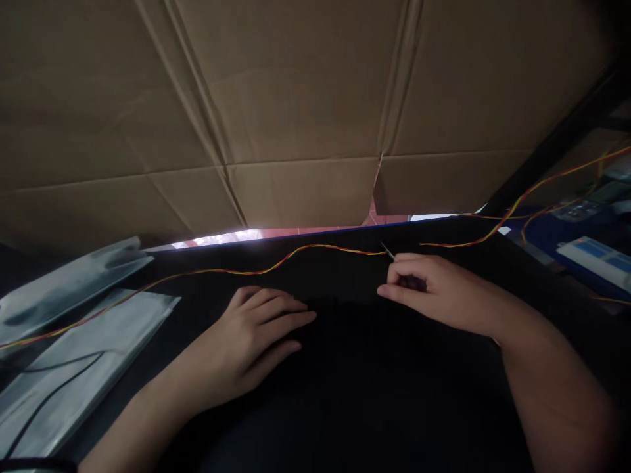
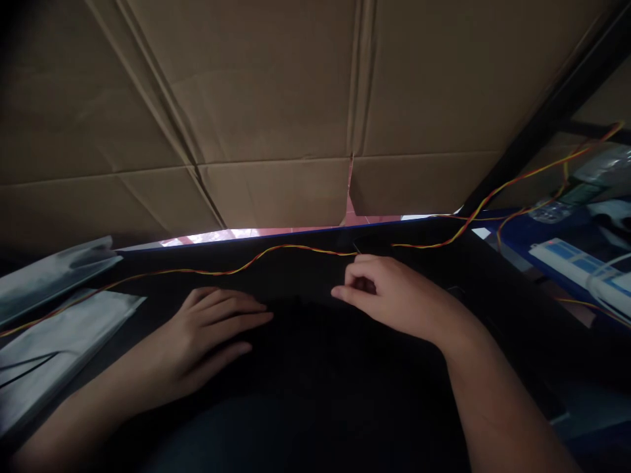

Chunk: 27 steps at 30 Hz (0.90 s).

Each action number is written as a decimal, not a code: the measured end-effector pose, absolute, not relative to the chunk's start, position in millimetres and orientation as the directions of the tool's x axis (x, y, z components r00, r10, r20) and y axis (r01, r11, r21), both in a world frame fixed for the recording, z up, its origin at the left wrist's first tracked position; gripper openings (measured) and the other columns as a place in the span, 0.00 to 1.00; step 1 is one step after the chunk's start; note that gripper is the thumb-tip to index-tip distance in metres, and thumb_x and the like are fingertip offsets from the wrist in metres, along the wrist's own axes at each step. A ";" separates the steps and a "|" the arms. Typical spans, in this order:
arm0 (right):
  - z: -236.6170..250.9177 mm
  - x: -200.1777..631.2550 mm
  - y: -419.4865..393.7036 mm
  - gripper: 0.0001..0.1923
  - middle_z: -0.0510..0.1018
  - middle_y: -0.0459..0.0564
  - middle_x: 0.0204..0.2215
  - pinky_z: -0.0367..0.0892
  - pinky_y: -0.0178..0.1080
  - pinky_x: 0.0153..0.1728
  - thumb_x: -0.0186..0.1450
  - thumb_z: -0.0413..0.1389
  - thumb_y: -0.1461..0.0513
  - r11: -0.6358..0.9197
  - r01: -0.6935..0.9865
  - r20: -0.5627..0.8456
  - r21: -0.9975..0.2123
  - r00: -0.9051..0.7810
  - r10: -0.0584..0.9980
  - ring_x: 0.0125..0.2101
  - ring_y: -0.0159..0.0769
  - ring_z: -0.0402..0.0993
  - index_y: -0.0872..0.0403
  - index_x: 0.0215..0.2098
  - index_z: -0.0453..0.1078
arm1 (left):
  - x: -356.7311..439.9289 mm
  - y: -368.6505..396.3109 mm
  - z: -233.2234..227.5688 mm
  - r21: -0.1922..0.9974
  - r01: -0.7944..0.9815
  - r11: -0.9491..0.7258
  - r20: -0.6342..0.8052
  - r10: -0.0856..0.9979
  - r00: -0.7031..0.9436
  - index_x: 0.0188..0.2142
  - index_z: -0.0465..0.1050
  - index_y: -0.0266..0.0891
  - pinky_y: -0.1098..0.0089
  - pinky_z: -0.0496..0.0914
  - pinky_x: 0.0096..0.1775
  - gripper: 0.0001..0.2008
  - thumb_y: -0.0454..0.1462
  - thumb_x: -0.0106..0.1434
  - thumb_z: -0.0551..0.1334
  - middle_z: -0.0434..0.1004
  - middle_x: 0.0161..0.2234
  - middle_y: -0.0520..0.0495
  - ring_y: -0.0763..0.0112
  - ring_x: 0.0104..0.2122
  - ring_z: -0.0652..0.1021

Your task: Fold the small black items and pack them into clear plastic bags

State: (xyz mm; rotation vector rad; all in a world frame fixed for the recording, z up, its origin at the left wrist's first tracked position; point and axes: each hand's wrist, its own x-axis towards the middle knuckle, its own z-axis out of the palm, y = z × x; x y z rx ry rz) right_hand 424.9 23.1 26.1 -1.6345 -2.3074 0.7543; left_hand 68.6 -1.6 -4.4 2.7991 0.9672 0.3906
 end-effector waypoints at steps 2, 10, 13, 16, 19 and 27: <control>22.8 427.7 21.6 0.23 0.79 0.46 0.34 0.63 0.42 0.32 0.68 0.62 0.39 0.155 0.902 -0.219 -0.403 -0.259 0.941 0.33 0.41 0.75 0.48 0.34 0.74 | 60.1 2.5 1.0 0.204 0.615 -0.761 0.239 0.648 0.723 0.63 0.76 0.54 0.54 0.65 0.59 0.16 0.40 0.79 0.60 0.82 0.57 0.51 0.57 0.57 0.79; 19.5 422.7 11.8 0.08 0.79 0.45 0.35 0.61 0.40 0.31 0.63 0.62 0.55 0.175 0.931 -0.412 -0.321 -0.303 0.859 0.34 0.39 0.74 0.49 0.32 0.71 | 34.2 15.6 4.8 0.164 0.732 -0.661 0.276 0.743 0.609 0.53 0.81 0.51 0.53 0.67 0.55 0.12 0.44 0.79 0.59 0.86 0.49 0.51 0.57 0.50 0.82; 21.3 437.4 15.8 0.07 0.75 0.43 0.28 0.58 0.37 0.25 0.64 0.62 0.57 0.126 0.899 -0.399 -0.420 -0.307 0.864 0.27 0.35 0.69 0.49 0.33 0.69 | 33.1 15.6 2.9 0.217 0.732 -0.646 0.207 0.763 0.612 0.55 0.81 0.51 0.53 0.71 0.56 0.14 0.47 0.79 0.58 0.86 0.51 0.49 0.56 0.52 0.82; 26.7 454.4 19.7 0.11 0.76 0.44 0.30 0.61 0.35 0.20 0.65 0.64 0.53 0.016 0.817 -0.404 -0.576 -0.302 0.864 0.26 0.36 0.71 0.47 0.41 0.70 | 33.5 12.0 0.6 0.300 0.710 -0.637 0.100 0.761 0.641 0.63 0.77 0.54 0.55 0.75 0.56 0.19 0.50 0.77 0.62 0.82 0.58 0.48 0.55 0.55 0.82; 33.2 450.0 17.8 0.11 0.79 0.47 0.36 0.70 0.37 0.26 0.66 0.65 0.53 0.056 0.732 -0.239 -0.679 -0.293 0.926 0.33 0.41 0.78 0.47 0.43 0.72 | 42.5 4.8 -2.6 0.331 0.672 -0.662 0.061 0.726 0.685 0.69 0.71 0.60 0.53 0.76 0.60 0.25 0.50 0.74 0.66 0.74 0.66 0.47 0.52 0.61 0.78; 30.2 360.5 -18.7 0.15 0.80 0.53 0.56 0.82 0.44 0.46 0.74 0.63 0.53 0.047 0.090 -0.002 -0.995 -0.477 0.879 0.51 0.43 0.83 0.45 0.57 0.73 | 80.7 -4.2 -12.4 0.265 0.562 -0.784 0.073 0.597 0.799 0.66 0.74 0.57 0.45 0.68 0.63 0.19 0.43 0.77 0.63 0.73 0.68 0.45 0.48 0.67 0.71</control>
